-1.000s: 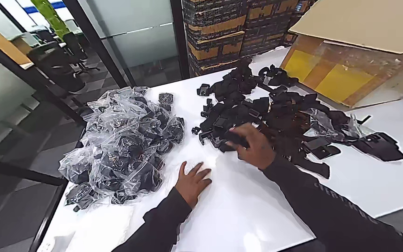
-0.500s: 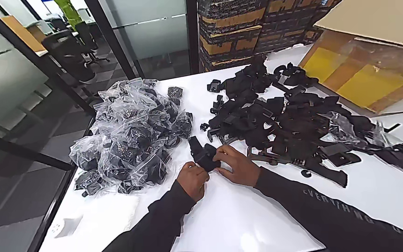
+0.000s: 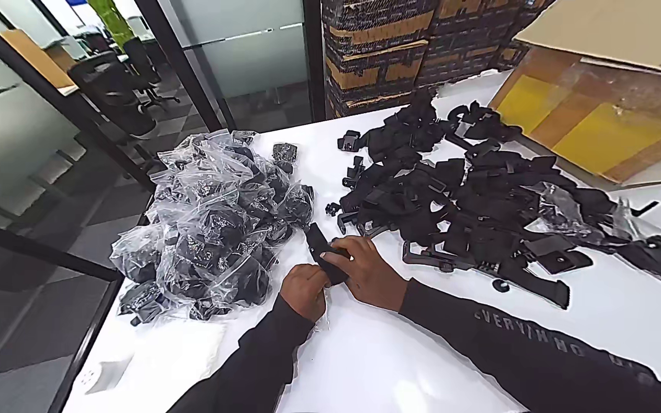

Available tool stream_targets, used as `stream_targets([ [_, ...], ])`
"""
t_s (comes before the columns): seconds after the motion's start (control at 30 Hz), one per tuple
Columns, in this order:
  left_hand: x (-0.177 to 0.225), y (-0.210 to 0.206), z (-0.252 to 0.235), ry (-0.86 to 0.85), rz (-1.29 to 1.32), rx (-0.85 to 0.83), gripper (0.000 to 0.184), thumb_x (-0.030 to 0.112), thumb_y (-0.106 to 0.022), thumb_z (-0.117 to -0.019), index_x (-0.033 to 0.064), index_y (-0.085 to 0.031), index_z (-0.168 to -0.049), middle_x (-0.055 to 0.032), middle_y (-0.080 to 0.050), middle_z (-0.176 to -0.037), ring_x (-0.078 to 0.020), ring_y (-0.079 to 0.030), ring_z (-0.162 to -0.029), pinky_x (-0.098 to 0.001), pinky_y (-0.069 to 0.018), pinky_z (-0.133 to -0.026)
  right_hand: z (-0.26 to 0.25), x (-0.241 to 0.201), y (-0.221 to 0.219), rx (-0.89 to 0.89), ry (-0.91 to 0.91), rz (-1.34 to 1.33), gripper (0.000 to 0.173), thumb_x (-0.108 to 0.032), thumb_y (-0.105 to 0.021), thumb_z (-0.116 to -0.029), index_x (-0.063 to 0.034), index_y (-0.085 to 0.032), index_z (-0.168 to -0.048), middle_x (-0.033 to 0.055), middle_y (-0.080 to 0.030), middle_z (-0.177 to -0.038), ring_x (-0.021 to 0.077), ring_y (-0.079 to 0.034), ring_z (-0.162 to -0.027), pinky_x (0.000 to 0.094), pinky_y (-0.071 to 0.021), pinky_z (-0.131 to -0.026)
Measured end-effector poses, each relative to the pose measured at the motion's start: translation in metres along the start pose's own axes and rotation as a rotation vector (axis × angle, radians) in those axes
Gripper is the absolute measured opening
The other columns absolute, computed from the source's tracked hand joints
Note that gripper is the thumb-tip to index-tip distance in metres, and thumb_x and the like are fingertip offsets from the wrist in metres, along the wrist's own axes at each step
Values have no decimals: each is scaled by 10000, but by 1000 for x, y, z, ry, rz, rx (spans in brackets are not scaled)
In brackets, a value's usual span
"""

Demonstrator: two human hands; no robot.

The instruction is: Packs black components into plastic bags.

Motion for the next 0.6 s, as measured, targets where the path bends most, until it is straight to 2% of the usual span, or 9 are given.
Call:
stream_targets([
  [0.07,-1,-3,1,-32,48,-4,173,-17,-543,-825,69,-690,-795,-81,-750,-887,-230,-737,-887,-426,-602,-856,-4,1,-3,-50,3,12,641,-78,-705,-806,-299,-581,-1395,150,-575,-1380,406,-523,-1307,603,-473,-998],
  [0.13,-1,-3,0,-77,95,-12,180,-12,-531,-835,69,-690,-810,-79,-755,-923,-221,-737,-923,-409,-601,-874,-7,6,-3,-65,-7,-1,612,-90,-736,-785,-285,-620,-1354,145,-587,-1383,394,-532,-1312,602,-473,-1009],
  [0.2,0,-2,0,-115,134,-20,176,-6,-534,-851,65,-693,-826,-84,-753,-939,-222,-731,-936,-395,-604,-863,-7,14,-3,-15,-54,-87,504,-120,-702,-829,-242,-668,-1317,125,-631,-1326,331,-582,-1262,528,-504,-1001],
  [0.27,1,-2,0,-145,150,-37,176,7,-538,-879,66,-697,-830,-75,-746,-914,-208,-720,-919,-360,-604,-846,-5,24,-3,65,-136,-247,369,-149,-679,-897,-170,-697,-1265,103,-651,-1273,230,-612,-1210,399,-527,-1020],
  [0.33,4,-1,2,-156,153,-74,169,26,-549,-890,65,-706,-842,-71,-744,-911,-203,-716,-910,-350,-602,-837,-3,31,-1,147,-208,-399,292,-133,-650,-944,-82,-698,-1227,120,-664,-1251,178,-633,-1192,335,-544,-1016],
  [0.4,6,-1,2,-163,163,-94,168,30,-550,-898,61,-712,-872,-72,-750,-948,-202,-720,-928,-355,-607,-840,-2,36,0,231,-268,-536,251,-123,-622,-987,-12,-682,-1203,137,-671,-1217,151,-654,-1136,295,-563,-971],
  [0.5,7,0,2,-160,172,-86,180,41,-547,-915,48,-726,-934,-79,-758,-1004,-199,-727,-971,-357,-608,-873,-2,36,5,350,-358,-785,246,-92,-588,-1013,50,-643,-1207,88,-687,-1161,75,-671,-1059,253,-583,-917],
  [0.6,8,0,3,-137,152,-53,211,69,-545,-921,37,-742,-992,-84,-765,-981,-190,-740,-944,-361,-613,-864,6,30,8,417,-437,-1012,208,-40,-564,-1018,27,-613,-1209,14,-715,-1117,65,-689,-1037,289,-590,-938],
])
Point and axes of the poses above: each hand's wrist, its own z-axis away from the middle knuckle, its own y-axis out of the back of the hand, x = y × z, the point moved 3 cm from there along -z, towards the middle knuckle
